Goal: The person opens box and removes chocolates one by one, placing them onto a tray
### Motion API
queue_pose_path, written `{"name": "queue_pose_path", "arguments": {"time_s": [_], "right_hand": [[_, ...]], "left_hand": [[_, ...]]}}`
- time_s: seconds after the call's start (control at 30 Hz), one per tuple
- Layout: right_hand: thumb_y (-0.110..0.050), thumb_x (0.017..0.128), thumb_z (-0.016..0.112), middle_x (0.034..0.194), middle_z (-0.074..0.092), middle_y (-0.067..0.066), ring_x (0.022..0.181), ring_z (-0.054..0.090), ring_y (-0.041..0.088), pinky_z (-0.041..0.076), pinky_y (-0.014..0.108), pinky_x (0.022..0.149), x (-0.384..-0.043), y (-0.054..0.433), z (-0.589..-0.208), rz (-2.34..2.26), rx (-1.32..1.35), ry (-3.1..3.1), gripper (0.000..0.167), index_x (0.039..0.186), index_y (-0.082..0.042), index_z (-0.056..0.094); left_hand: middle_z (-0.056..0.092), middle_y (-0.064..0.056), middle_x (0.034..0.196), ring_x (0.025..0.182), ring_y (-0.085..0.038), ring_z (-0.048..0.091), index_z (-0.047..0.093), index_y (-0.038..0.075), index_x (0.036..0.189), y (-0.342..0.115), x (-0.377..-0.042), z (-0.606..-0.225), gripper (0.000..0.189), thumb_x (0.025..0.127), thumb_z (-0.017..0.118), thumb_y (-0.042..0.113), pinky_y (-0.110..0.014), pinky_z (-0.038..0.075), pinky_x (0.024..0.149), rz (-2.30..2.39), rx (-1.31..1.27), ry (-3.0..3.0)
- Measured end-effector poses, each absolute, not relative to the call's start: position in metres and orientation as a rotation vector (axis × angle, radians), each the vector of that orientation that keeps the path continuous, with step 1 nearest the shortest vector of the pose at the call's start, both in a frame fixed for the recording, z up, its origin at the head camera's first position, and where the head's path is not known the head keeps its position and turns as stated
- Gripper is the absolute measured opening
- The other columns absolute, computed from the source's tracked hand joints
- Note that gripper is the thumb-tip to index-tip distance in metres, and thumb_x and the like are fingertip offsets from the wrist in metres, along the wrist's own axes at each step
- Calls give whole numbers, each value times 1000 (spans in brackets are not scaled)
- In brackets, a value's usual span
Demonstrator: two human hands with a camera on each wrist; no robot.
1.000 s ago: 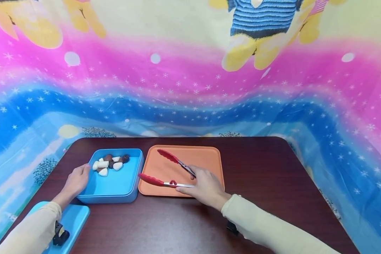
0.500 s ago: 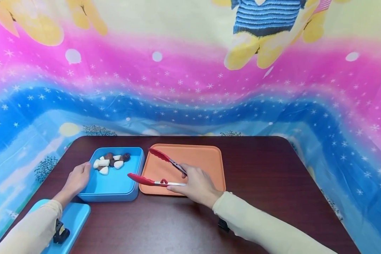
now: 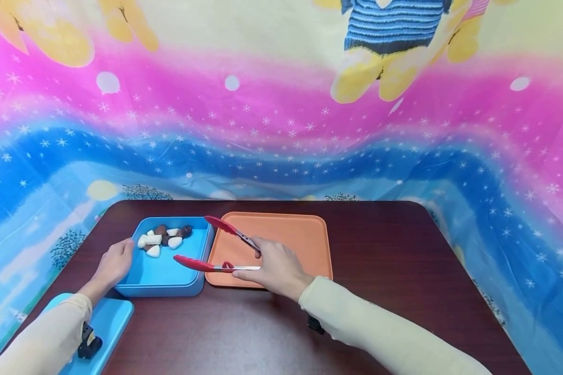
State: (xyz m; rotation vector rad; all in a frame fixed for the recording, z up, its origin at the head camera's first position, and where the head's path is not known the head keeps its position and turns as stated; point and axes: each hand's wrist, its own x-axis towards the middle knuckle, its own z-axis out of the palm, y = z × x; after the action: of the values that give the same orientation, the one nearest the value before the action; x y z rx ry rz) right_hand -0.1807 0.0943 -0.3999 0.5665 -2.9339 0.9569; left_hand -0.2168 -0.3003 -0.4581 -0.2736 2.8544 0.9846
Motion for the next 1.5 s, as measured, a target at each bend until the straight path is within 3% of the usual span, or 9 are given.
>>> {"name": "queue_pose_path", "arguments": {"time_s": [0.3,0.67,1.03,1.27,1.37,1.5], "right_hand": [[-60,75,83,82,61,-7,64,52,12,44,27,54,-186,85,-399,903,592,-2944,65,122,-19,65],[-62,76,80,91,70,4,66,55,14,46,29,56,-196,66,-396,849,639,-2986,59,114,-21,63],[-62,81,76,87,69,-5,67,57,7,46,22,53,-207,41,-392,563,795,-2972,60,122,-19,66],[-58,84,76,101,75,-4,75,68,9,54,24,57,-208,24,-393,298,912,-2924,58,127,-19,66],[-56,85,76,103,75,-3,70,68,9,56,24,58,-208,18,-394,161,953,-2891,60,131,-19,65],[-55,88,73,92,73,-4,57,59,7,51,21,50,-211,10,-395,11,986,-2852,56,130,-18,65]], "left_hand": [[33,-38,154,143,-56,32,26,-12,153,-297,-220,-458,65,111,11,36,-67,29,116,986,-268,2866],[31,-38,155,144,-56,28,23,-11,155,-297,-222,-455,66,111,10,37,-66,27,117,968,-286,2861],[29,-38,156,145,-57,27,21,-11,155,-301,-221,-459,67,111,10,38,-66,27,117,961,-291,2857],[29,-39,155,144,-57,27,21,-12,154,-301,-221,-459,66,111,10,36,-66,27,117,958,-286,2855],[29,-39,155,145,-57,27,21,-12,154,-301,-220,-459,67,111,10,37,-66,26,117,964,-289,2851],[31,-39,154,144,-57,29,23,-12,154,-302,-219,-460,67,111,10,37,-66,28,117,956,-275,2867]]}}
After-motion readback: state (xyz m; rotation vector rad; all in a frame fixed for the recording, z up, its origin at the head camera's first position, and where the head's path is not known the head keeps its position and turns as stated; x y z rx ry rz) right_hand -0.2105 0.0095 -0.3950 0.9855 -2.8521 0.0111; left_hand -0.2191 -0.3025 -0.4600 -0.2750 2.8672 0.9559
